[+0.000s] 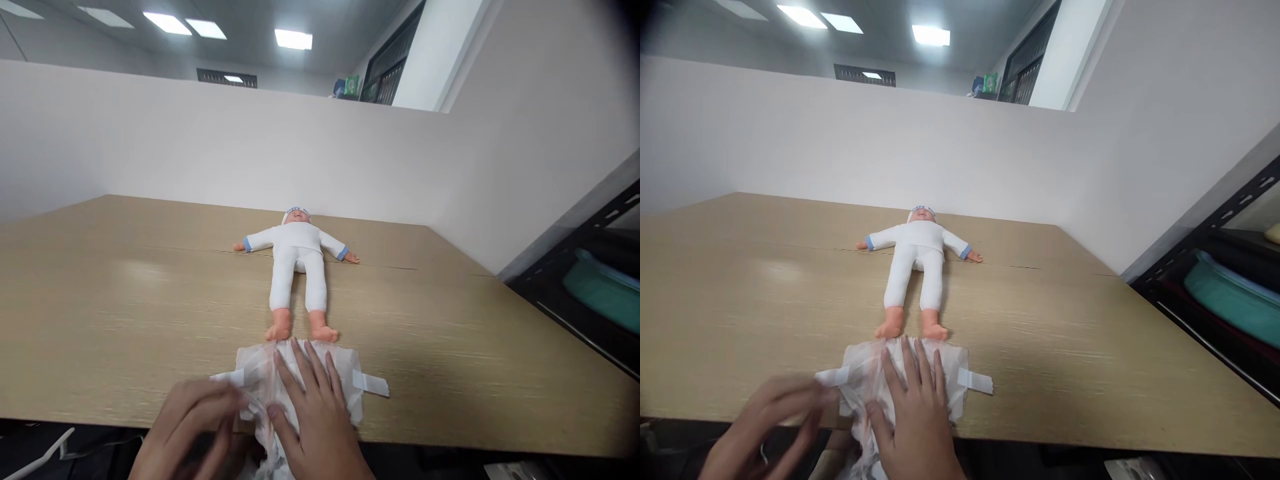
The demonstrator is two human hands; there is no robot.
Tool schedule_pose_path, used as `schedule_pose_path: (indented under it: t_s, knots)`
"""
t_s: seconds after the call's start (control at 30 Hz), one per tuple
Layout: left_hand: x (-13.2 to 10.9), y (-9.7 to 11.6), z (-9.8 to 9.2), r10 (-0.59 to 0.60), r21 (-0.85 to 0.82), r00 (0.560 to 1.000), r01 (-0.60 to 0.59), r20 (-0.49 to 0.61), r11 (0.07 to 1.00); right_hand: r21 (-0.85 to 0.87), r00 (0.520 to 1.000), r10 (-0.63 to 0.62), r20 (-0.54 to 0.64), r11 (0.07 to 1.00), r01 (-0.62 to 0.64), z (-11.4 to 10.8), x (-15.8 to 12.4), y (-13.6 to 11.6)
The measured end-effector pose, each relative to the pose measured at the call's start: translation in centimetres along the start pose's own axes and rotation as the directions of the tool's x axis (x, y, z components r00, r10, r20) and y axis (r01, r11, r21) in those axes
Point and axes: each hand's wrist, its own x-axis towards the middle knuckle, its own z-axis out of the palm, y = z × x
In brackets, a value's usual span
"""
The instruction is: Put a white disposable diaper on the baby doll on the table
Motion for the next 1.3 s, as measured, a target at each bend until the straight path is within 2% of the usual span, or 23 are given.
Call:
schedule_pose_path:
  t_s: [0.07, 0.13, 0.2, 0.27, 0.33, 0.4, 0.43, 0.53, 0.7, 0.83, 0.9, 0.97, 1.07, 1.17, 1.3]
  knots:
    - [5.3, -2.5, 0.6, 0.188, 0.085, 0.965, -0.206, 0.182, 0.975, 0.026, 1.000, 0.018, 0.012, 0.999, -0.019, -0.3, 0.0, -0.3]
    - [10.5, -4.4, 2.0, 0.249, 0.174, 0.919, -0.311, 0.306, 0.934, 0.035, 0.999, 0.028, 0.019, 0.999, -0.029, -0.4, 0.0, -0.4]
    - [14.5, -5.3, 3.8, 0.329, 0.210, 0.795, -0.486, 0.511, 0.848, 0.042, 0.999, 0.034, 0.013, 0.999, -0.035, -0.3, 0.0, -0.4]
    - [16.9, -5.3, 5.7, 0.389, 0.167, 0.637, -0.635, 0.665, 0.755, 0.055, 0.999, 0.036, -0.009, 0.998, -0.036, -0.2, -0.1, -0.2]
    - [17.9, -4.9, 7.3, 0.427, 0.108, 0.515, -0.722, 0.744, 0.684, 0.061, 0.999, 0.034, -0.023, 0.998, -0.032, 0.0, -0.1, -0.1]
    - [18.4, -4.5, 8.4, 0.447, 0.072, 0.453, -0.760, 0.771, 0.646, 0.059, 0.999, 0.032, -0.023, 0.998, -0.031, 0.1, -0.1, 0.0]
    - [18.5, -4.4, 8.8, 0.456, 0.059, 0.441, -0.766, 0.773, 0.640, 0.058, 0.999, 0.033, -0.021, 0.998, -0.031, 0.1, -0.1, 0.0]
    - [18.7, -4.4, 9.4, 0.510, 0.008, 0.458, -0.750, 0.728, 0.662, 0.063, 1.000, 0.028, -0.010, 0.998, -0.027, 0.1, 0.0, 0.2]
    - [19.0, -4.8, 10.5, 0.599, -0.057, 0.546, -0.709, 0.586, 0.703, 0.086, 1.000, 0.000, 0.021, 0.996, -0.002, 0.0, 0.3, 0.6]
    - [20.7, -4.4, 10.8, 0.629, -0.190, 0.559, -0.647, 0.541, 0.739, 0.110, 0.997, -0.010, 0.074, 0.994, 0.002, -0.4, 1.3, 1.0]
    - [22.3, -3.8, 10.1, 0.624, -0.282, 0.596, -0.569, 0.505, 0.772, 0.133, 0.994, 0.002, 0.109, 0.991, -0.017, -0.7, 2.1, 1.1]
    - [24.2, -2.9, 8.9, 0.593, -0.352, 0.654, -0.477, 0.470, 0.805, 0.157, 0.991, 0.010, 0.134, 0.987, -0.031, -1.0, 3.4, 1.4]
    - [27.0, -1.6, 7.1, 0.507, -0.379, 0.723, -0.353, 0.469, 0.855, 0.163, 0.991, 0.013, 0.134, 0.986, -0.035, -1.1, 5.9, 2.1]
    - [29.3, -1.1, 5.8, 0.443, -0.375, 0.765, -0.282, 0.468, 0.883, 0.126, 0.990, 0.033, 0.134, 0.991, -0.051, -1.1, 9.2, 2.9]
    - [31.2, -1.1, 5.0, 0.439, -0.407, 0.801, -0.271, 0.407, 0.872, 0.056, 0.990, 0.060, 0.130, 0.996, -0.068, -0.6, 13.8, 4.4]
